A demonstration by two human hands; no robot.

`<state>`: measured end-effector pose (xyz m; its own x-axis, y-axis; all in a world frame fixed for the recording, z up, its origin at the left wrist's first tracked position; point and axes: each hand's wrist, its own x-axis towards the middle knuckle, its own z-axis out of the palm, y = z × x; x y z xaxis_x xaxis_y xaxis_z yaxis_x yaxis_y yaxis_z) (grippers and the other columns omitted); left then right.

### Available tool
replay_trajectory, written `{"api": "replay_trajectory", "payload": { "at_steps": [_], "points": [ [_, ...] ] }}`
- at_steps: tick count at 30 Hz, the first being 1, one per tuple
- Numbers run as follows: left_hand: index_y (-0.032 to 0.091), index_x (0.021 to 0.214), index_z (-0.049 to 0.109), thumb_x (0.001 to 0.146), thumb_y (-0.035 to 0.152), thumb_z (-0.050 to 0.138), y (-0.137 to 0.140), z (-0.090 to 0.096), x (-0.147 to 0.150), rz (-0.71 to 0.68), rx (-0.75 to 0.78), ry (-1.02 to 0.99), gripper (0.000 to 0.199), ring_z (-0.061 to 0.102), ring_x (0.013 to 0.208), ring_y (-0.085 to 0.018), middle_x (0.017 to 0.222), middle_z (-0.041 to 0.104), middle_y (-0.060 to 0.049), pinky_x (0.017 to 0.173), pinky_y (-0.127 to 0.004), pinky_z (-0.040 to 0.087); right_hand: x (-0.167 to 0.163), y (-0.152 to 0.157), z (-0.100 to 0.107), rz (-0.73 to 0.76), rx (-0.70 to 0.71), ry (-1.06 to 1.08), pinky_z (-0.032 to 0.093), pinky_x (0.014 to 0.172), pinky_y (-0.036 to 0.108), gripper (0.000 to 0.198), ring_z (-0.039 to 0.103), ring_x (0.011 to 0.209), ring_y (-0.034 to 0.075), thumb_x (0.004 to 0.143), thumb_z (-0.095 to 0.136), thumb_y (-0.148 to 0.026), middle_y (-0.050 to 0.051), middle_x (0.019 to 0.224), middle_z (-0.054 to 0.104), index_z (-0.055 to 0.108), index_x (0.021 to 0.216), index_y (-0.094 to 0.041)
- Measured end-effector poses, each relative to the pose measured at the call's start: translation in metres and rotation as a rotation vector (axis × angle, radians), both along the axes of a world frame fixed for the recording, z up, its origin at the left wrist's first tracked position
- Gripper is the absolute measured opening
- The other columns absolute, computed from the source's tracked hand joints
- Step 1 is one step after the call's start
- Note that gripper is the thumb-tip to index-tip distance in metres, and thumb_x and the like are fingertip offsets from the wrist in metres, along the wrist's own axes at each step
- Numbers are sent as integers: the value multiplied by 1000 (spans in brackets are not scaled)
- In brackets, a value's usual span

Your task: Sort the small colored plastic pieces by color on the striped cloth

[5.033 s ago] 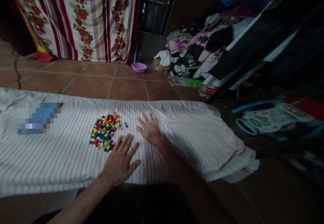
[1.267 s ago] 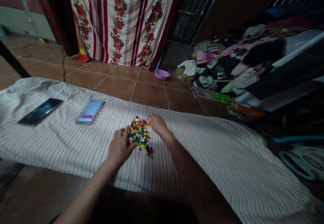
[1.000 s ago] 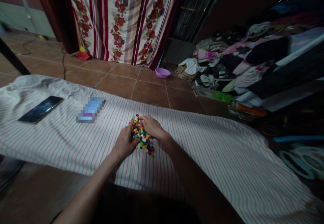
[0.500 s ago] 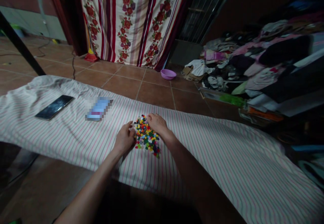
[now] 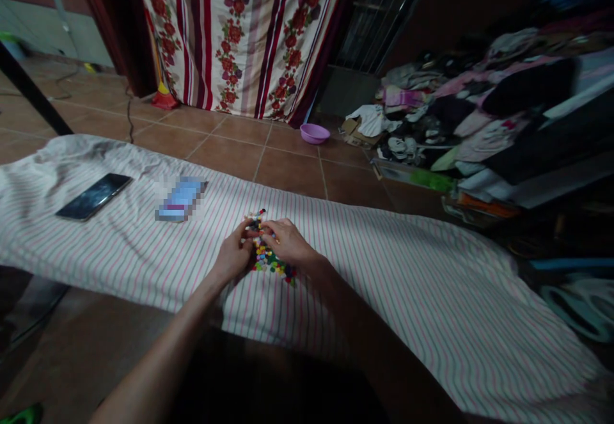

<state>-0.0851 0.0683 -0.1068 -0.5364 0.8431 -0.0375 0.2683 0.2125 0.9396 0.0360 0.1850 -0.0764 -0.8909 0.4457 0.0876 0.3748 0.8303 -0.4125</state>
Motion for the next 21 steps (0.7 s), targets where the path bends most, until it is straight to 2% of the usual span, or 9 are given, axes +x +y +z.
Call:
{"api": "replay_trajectory", "payload": {
  "at_steps": [2, 4, 6, 8, 11, 17, 21],
  "points": [
    [17, 135, 49, 82, 23, 45, -9, 3, -1, -39, -37, 82, 53, 64, 80, -14, 113, 67, -9, 83, -35, 52, 23, -4, -7, 37, 26, 41, 38, 101, 40, 36, 52, 117, 25, 91, 59, -30, 9, 122, 66, 61, 125, -20],
    [17, 135, 50, 83, 29, 49, -21, 6, -1, -76, -85, 226, 53, 63, 92, -17, 118, 63, -11, 89, -36, 50, 47, -9, -15, 55, 75, 65, 37, 104, 44, 52, 47, 124, 28, 85, 67, -38, 10, 133, 59, 56, 134, -22],
    [18, 139, 45, 81, 38, 55, -33, 11, 3, -135, -176, 385, 62, 61, 103, -22, 121, 60, -12, 91, -37, 49, 68, -14, -24, -3, 114, 48, 39, 103, 47, 72, 46, 124, 31, 79, 72, -47, 13, 139, 53, 47, 143, -23],
    [19, 146, 35, 79, 47, 60, -42, 16, 9, -198, -304, 499, 76, 60, 108, -25, 127, 55, -14, 89, -38, 49, 81, -19, -30, -106, 116, 6, 43, 100, 48, 86, 48, 121, 33, 75, 74, -51, 16, 138, 50, 40, 148, -21],
    [22, 151, 24, 78, 42, 62, -45, 19, 20, -243, -401, 600, 84, 58, 114, -28, 133, 50, -15, 89, -37, 48, 83, -23, -35, -183, 68, -23, 46, 97, 47, 90, 53, 114, 31, 75, 74, -45, 15, 125, 55, 33, 152, -20],
    [20, 151, 22, 80, 30, 56, -24, 3, 29, -180, -251, 613, 79, 57, 114, -26, 128, 54, -15, 93, -38, 46, 52, -20, -37, -213, -40, 74, 47, 98, 39, 81, 57, 109, 25, 77, 66, -29, 11, 123, 56, 35, 151, -24],
    [18, 151, 24, 79, 29, 56, -17, -3, 26, -107, -136, 477, 80, 59, 108, -23, 123, 58, -13, 93, -37, 47, 38, -15, -34, -258, -145, 96, 49, 94, 35, 75, 60, 106, 22, 78, 64, -24, 10, 132, 54, 39, 148, -27]
  ]
}}
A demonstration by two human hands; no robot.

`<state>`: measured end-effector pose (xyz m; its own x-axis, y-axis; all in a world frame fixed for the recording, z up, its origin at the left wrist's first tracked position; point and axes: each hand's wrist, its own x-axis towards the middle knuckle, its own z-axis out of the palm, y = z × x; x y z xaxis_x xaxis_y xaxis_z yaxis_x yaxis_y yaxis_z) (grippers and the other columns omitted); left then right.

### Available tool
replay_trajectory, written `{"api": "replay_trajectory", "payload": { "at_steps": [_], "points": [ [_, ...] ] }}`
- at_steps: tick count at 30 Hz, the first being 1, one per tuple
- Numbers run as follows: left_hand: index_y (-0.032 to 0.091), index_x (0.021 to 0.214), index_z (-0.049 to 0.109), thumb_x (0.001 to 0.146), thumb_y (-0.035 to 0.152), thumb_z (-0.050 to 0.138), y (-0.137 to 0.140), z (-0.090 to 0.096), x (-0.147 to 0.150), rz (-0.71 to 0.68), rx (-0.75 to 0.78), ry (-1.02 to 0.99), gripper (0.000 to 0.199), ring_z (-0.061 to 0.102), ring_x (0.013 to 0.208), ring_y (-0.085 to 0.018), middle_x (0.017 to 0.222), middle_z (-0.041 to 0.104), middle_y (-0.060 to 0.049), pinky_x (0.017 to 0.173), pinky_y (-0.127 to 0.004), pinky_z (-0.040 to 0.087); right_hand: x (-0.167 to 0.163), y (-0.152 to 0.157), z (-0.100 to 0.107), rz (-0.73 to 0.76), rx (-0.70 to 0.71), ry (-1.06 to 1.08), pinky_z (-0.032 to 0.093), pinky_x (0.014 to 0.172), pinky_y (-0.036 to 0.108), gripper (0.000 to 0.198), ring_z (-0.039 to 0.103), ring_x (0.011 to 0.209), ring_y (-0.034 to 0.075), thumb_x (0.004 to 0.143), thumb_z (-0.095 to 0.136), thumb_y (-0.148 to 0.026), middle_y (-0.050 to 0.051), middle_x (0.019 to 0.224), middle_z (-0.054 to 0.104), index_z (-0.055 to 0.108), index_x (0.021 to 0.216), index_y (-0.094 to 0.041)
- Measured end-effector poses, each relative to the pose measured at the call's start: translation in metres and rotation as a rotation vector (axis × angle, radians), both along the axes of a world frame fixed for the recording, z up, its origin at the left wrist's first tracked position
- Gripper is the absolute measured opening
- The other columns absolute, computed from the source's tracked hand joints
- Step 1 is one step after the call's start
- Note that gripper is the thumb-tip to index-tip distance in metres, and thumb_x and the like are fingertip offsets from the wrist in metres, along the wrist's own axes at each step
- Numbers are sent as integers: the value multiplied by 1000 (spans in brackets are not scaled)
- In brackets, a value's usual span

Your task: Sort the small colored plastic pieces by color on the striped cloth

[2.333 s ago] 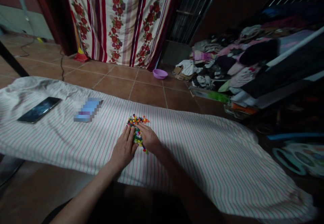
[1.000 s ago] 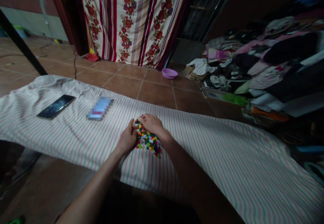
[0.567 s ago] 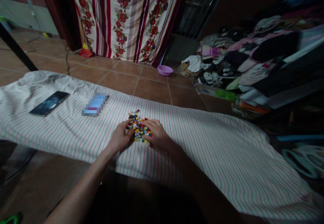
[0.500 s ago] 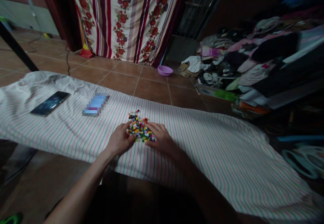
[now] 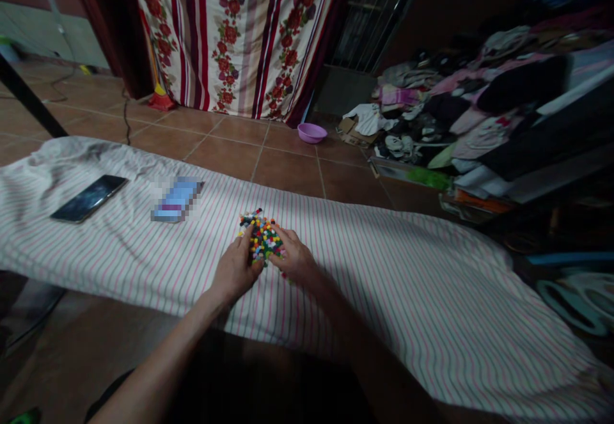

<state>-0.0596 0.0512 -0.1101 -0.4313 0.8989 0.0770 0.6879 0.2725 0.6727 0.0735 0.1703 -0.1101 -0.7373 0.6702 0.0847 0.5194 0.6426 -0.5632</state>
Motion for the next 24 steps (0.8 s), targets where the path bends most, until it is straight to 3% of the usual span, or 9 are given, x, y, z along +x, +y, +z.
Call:
{"api": "replay_trajectory", "payload": {
  "at_steps": [4, 7, 12, 15, 18, 24],
  "points": [
    [19, 151, 22, 79, 30, 57, 1, 4, -1, 45, 27, -268, 80, 63, 87, -16, 112, 65, -8, 80, -31, 50, -13, 4, 9, 143, -99, 68, 50, 91, 31, 68, 59, 111, 20, 80, 61, -19, 10, 138, 52, 42, 146, -23],
    [20, 149, 27, 81, 27, 53, 1, 8, -2, 54, 64, -376, 73, 62, 76, -13, 105, 66, -5, 75, -29, 51, -26, 7, 20, 252, -69, 81, 47, 93, 31, 52, 59, 112, 19, 86, 57, -20, 8, 133, 59, 53, 138, -23],
    [17, 129, 55, 86, 24, 43, 5, 4, -13, 173, 125, -235, 45, 63, 86, -15, 103, 64, -8, 83, -31, 51, -62, 22, 35, 240, 149, -16, 40, 99, 32, 29, 59, 108, 18, 96, 48, -24, 6, 114, 70, 69, 116, -22],
    [14, 127, 56, 88, 28, 43, 6, 1, -20, 285, 49, -116, 43, 63, 92, -18, 107, 61, -11, 88, -36, 50, -91, 36, 33, 248, 236, -98, 34, 105, 34, 29, 55, 114, 19, 97, 50, -33, 7, 119, 69, 69, 115, -22],
    [11, 128, 55, 89, 33, 46, 8, 0, -24, 320, -20, -57, 46, 63, 98, -21, 110, 59, -14, 91, -38, 49, -107, 45, 25, 330, 231, -194, 34, 104, 37, 33, 51, 119, 22, 93, 56, -43, 5, 126, 64, 66, 119, -26],
    [15, 128, 55, 88, 31, 46, 10, -1, -24, 241, 2, -70, 44, 64, 91, -18, 113, 60, -12, 88, -34, 50, -84, 45, 25, 316, 219, -237, 37, 100, 35, 28, 53, 112, 21, 94, 55, -41, 6, 122, 64, 67, 114, -26]
  ]
}}
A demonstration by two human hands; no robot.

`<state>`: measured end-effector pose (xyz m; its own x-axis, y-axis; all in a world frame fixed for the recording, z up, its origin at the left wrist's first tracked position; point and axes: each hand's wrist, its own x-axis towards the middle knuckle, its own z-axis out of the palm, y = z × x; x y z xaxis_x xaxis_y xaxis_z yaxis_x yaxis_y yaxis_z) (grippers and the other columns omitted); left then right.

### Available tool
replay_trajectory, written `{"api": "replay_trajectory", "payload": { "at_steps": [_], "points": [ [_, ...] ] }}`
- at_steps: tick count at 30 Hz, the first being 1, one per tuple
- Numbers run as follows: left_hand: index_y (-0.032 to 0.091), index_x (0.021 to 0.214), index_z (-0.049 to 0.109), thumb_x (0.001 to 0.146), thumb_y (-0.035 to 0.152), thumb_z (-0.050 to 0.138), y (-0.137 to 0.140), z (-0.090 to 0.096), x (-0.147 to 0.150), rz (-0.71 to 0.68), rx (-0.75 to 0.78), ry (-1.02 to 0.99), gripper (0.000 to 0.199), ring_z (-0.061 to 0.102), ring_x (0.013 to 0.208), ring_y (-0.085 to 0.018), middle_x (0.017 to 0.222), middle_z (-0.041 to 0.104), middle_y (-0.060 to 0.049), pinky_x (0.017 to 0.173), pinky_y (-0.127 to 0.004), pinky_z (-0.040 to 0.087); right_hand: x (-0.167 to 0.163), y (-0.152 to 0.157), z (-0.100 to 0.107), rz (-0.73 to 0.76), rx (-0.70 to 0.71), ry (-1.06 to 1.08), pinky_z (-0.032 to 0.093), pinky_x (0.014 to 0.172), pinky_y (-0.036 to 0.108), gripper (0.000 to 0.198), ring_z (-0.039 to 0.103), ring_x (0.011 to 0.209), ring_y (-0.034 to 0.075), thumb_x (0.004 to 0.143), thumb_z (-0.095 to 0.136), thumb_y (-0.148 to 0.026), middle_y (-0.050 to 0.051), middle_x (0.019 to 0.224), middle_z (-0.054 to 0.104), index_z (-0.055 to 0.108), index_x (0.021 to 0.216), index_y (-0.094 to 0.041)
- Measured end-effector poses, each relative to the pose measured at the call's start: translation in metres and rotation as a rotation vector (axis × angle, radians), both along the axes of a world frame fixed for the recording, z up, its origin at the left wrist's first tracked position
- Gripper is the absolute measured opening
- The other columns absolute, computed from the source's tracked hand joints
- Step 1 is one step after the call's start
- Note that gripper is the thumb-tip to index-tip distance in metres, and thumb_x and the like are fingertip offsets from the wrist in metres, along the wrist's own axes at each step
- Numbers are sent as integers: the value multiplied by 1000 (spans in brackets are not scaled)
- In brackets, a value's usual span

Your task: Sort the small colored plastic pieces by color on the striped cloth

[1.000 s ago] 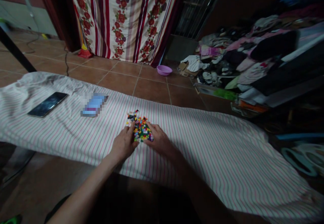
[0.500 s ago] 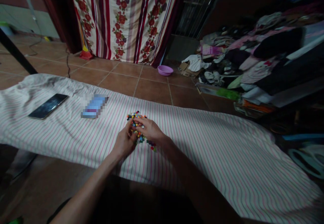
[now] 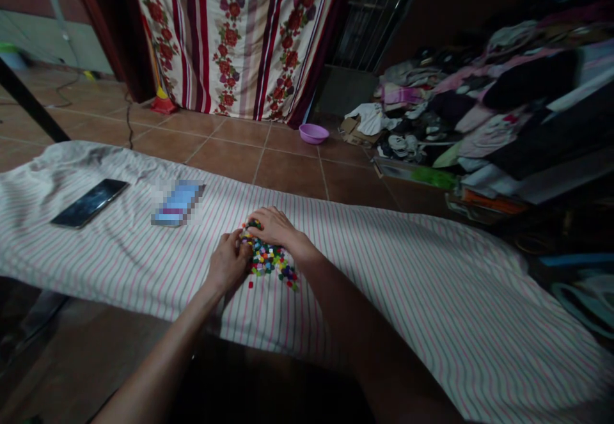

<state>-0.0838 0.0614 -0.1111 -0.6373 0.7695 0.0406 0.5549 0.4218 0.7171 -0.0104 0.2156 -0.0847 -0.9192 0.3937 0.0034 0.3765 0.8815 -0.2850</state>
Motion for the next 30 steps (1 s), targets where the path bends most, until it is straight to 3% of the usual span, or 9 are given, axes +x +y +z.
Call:
{"api": "replay_trajectory", "payload": {
  "at_steps": [6, 13, 16, 18, 20, 22, 25, 30],
  "points": [
    [17, 124, 59, 89, 36, 47, -9, 10, 7, -124, -18, -13, 42, 64, 93, -18, 112, 60, -11, 89, -34, 50, 53, -16, 7, -62, -81, 47, 38, 101, 34, 31, 58, 110, 18, 99, 42, -27, 9, 119, 67, 64, 118, -18],
    [20, 133, 49, 77, 40, 65, -29, 8, 10, -243, -44, 54, 61, 61, 110, -23, 124, 54, -12, 97, -37, 48, 103, -33, -18, -31, -52, 269, 34, 112, 44, 44, 49, 128, 20, 89, 42, -17, 9, 134, 60, 60, 129, -21],
    [19, 139, 41, 71, 35, 71, -33, 7, 9, -238, -112, 125, 75, 61, 110, -25, 123, 51, -14, 94, -38, 50, 113, -29, -21, -237, -2, 285, 40, 106, 40, 42, 53, 122, 22, 89, 44, -20, 11, 127, 61, 62, 127, -21],
    [16, 141, 37, 71, 31, 71, -33, 7, 9, -228, -172, 145, 80, 62, 107, -26, 120, 51, -14, 91, -38, 50, 115, -24, -21, -448, 13, 189, 44, 100, 36, 43, 57, 114, 23, 90, 44, -21, 13, 120, 62, 59, 130, -18],
    [15, 141, 35, 73, 27, 67, -30, 8, 10, -233, -196, 126, 76, 63, 103, -25, 119, 51, -14, 89, -37, 51, 113, -23, -22, -564, 7, 76, 45, 97, 33, 45, 59, 110, 23, 91, 42, -18, 14, 116, 62, 56, 134, -17],
    [17, 141, 37, 77, 23, 63, -26, 8, 13, -256, -160, 86, 70, 63, 101, -22, 120, 51, -13, 90, -36, 51, 107, -25, -24, -541, -16, 33, 43, 98, 32, 46, 59, 111, 22, 92, 38, -15, 14, 118, 62, 55, 135, -17],
    [18, 138, 42, 78, 19, 59, -20, 4, 18, -265, -34, 26, 62, 62, 106, -20, 121, 52, -12, 96, -35, 49, 95, -34, -23, -390, -45, 93, 39, 104, 31, 45, 53, 121, 20, 94, 33, -13, 13, 126, 60, 55, 134, -14],
    [19, 131, 51, 83, 21, 53, -15, -3, 16, -195, 211, -46, 47, 64, 95, -16, 121, 53, -10, 90, -35, 54, 66, -37, 2, -192, -56, 129, 41, 101, 29, 45, 57, 113, 19, 92, 35, -9, 10, 122, 65, 61, 127, -15]
  ]
}}
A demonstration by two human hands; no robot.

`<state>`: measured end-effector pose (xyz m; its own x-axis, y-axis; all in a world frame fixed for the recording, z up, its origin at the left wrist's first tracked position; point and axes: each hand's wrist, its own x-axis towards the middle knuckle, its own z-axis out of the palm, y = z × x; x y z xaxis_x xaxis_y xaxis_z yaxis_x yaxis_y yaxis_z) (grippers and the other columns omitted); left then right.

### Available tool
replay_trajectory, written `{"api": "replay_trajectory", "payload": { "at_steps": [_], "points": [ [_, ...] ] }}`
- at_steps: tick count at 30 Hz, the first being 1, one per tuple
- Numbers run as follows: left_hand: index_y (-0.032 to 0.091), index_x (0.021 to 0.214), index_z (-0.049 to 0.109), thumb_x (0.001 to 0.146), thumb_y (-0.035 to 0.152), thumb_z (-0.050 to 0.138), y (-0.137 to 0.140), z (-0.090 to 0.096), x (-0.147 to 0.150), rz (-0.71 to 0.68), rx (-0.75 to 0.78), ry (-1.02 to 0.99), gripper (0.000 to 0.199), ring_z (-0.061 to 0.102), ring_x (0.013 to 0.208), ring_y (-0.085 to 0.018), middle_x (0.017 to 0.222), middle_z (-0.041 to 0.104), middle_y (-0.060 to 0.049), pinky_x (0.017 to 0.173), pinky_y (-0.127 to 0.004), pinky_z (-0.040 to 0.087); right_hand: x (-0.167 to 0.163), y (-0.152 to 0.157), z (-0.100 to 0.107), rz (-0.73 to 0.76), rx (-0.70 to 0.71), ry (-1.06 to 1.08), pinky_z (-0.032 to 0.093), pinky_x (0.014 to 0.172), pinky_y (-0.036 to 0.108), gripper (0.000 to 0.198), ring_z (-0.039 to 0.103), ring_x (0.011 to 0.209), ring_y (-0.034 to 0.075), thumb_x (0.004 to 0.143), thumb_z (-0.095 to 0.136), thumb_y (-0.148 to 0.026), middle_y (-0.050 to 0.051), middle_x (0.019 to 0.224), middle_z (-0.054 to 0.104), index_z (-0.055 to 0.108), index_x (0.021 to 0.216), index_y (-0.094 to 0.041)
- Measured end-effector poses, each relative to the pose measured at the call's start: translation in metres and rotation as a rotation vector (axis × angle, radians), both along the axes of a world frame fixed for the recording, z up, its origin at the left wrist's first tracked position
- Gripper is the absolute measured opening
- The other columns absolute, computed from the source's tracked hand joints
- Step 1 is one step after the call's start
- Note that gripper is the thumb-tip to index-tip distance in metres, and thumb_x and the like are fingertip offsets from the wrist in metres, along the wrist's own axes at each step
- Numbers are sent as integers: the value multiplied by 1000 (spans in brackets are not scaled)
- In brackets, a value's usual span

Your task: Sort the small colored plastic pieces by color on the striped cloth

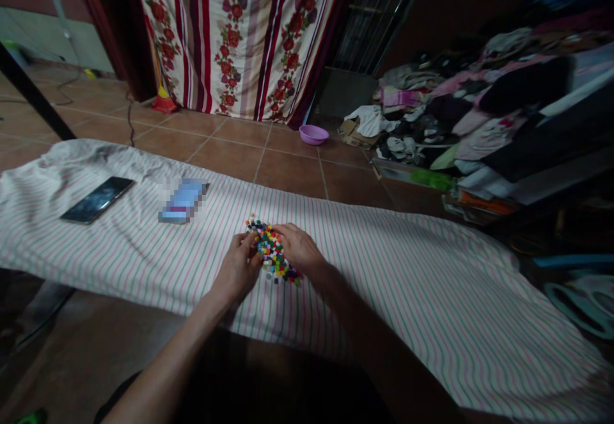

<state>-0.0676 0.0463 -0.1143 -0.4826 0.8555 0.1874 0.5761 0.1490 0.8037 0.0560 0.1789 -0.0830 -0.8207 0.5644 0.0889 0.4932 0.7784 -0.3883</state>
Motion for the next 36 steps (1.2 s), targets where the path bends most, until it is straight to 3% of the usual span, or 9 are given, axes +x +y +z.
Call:
{"api": "replay_trajectory", "payload": {
  "at_steps": [4, 9, 12, 17, 22, 25, 27, 31, 36],
  "points": [
    [19, 124, 56, 82, 17, 52, 2, 4, -8, 22, -41, -7, 42, 65, 90, -14, 118, 55, -9, 88, -33, 54, -45, 16, 12, 107, 80, -63, 40, 100, 30, 42, 57, 109, 20, 88, 43, -5, 8, 117, 68, 67, 118, -20],
    [15, 122, 57, 90, 27, 45, 0, 12, -6, 57, -172, 187, 37, 60, 104, -21, 116, 56, -13, 94, -38, 50, -92, 35, 1, 338, 125, -130, 40, 101, 31, 39, 52, 116, 20, 83, 52, -4, 10, 123, 64, 67, 118, -17],
    [11, 122, 56, 93, 34, 41, -4, 10, -6, 76, -223, 252, 40, 60, 104, -24, 115, 56, -16, 93, -40, 50, -90, 36, -2, 393, 102, -182, 43, 97, 31, 37, 57, 109, 20, 82, 53, -3, 10, 116, 65, 68, 113, -17],
    [11, 124, 52, 93, 30, 38, -5, 1, -10, 77, -215, 234, 39, 61, 102, -22, 114, 56, -15, 91, -38, 50, -49, 24, 6, 455, 41, -102, 45, 95, 31, 37, 61, 105, 20, 85, 50, -5, 8, 111, 69, 67, 115, -18],
    [13, 132, 49, 91, 39, 45, -12, 9, -10, 59, -225, 266, 49, 61, 106, -23, 117, 57, -15, 93, -39, 49, 16, 4, 4, 336, 111, 77, 42, 104, 40, 39, 54, 120, 21, 91, 45, -12, 9, 125, 64, 65, 122, -21],
    [13, 138, 43, 85, 53, 54, -21, 14, -8, 28, -296, 270, 67, 61, 108, -26, 122, 53, -16, 88, -39, 52, 54, -16, -4, 235, 168, 125, 43, 105, 46, 42, 49, 125, 26, 92, 55, -29, 12, 135, 56, 57, 133, -22],
    [14, 140, 38, 79, 58, 61, -25, 13, -4, -5, -316, 281, 79, 60, 110, -29, 124, 51, -17, 87, -40, 53, 71, -31, -12, 122, 179, 94, 48, 99, 47, 56, 52, 120, 29, 86, 65, -43, 14, 135, 54, 53, 137, -22],
    [14, 142, 34, 71, 48, 73, -24, 3, 4, -40, -280, 354, 88, 57, 117, -31, 130, 46, -19, 94, -42, 51, 78, -47, -34, -84, 188, 88, 53, 90, 47, 70, 57, 108, 30, 78, 72, -54, 16, 127, 54, 53, 137, -21],
    [16, 139, 37, 79, 30, 65, -11, -8, 12, -5, -164, 339, 67, 63, 104, -24, 124, 48, -15, 89, -41, 54, 57, -26, -59, -113, 100, 286, 53, 95, 42, 46, 59, 108, 26, 85, 66, -32, 12, 117, 56, 60, 129, -21]
  ]
}}
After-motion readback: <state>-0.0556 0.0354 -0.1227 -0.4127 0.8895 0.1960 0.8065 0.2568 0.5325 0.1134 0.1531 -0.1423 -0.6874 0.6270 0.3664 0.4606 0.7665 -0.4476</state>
